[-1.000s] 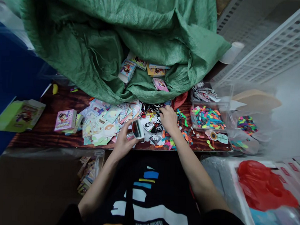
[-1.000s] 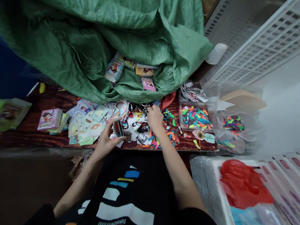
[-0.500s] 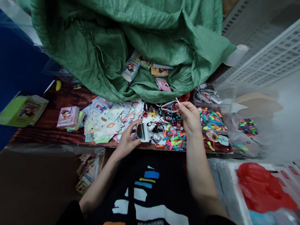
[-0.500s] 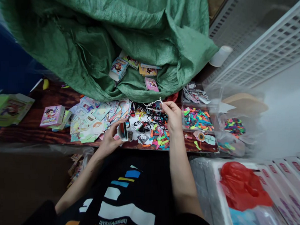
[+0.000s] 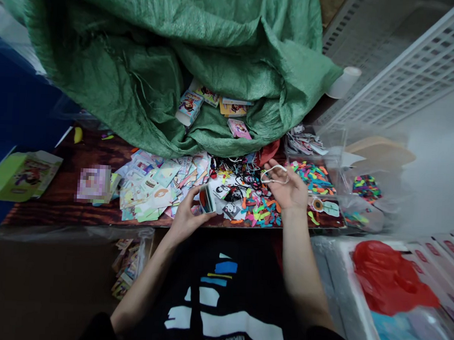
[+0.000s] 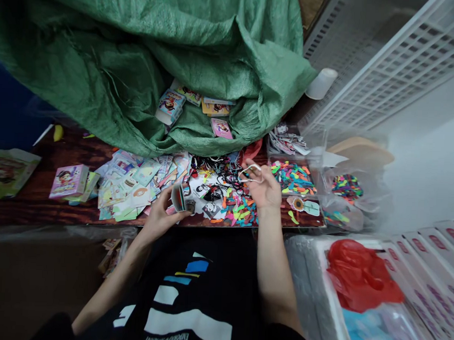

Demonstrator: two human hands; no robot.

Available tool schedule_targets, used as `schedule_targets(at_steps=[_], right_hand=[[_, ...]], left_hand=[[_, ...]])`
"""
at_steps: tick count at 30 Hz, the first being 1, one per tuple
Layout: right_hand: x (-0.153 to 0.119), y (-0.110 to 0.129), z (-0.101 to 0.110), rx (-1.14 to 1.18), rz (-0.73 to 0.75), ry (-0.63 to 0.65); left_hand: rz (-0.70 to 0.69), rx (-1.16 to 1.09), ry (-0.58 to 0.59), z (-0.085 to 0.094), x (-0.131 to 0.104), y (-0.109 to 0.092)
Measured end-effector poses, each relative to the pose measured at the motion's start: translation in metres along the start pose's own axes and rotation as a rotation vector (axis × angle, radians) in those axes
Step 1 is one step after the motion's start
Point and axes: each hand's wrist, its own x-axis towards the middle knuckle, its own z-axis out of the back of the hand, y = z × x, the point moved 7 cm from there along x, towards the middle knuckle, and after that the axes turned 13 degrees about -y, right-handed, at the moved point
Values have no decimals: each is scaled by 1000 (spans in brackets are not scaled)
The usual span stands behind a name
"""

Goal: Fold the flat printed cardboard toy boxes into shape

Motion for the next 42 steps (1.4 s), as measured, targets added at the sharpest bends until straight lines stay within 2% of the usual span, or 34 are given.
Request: schedule_targets(at_steps=[5, 10, 15, 20, 23, 28, 34, 39, 42], right_hand=[[5, -11, -4, -131, -22, 58], [16, -16, -14, -409, -5, 64], [40, -19, -23, -851, 143, 49], [59, -26, -45, -1380, 409, 85], [63, -34, -49, -1487, 445, 78], [62, -38, -41, -1699, 483, 88], [59, -24, -32, -1694, 522, 117], [61, -10, -19, -1406, 464, -7], [58, -11, -14, -1297, 424, -10]], left_hand=[[46, -42, 3, -5, -1, 1], [104, -42, -27, -1, -3, 10], [112, -36, -27, 2, -4, 13], [155, -44, -17, 2, -5, 16], [169, -33, -18, 2, -5, 18], [168, -32, -8, 3, -5, 21], [140, -36, -3, 0, -3, 19], [134, -23, 16, -6, -5, 18], [129, -11, 22, -7, -6, 16]])
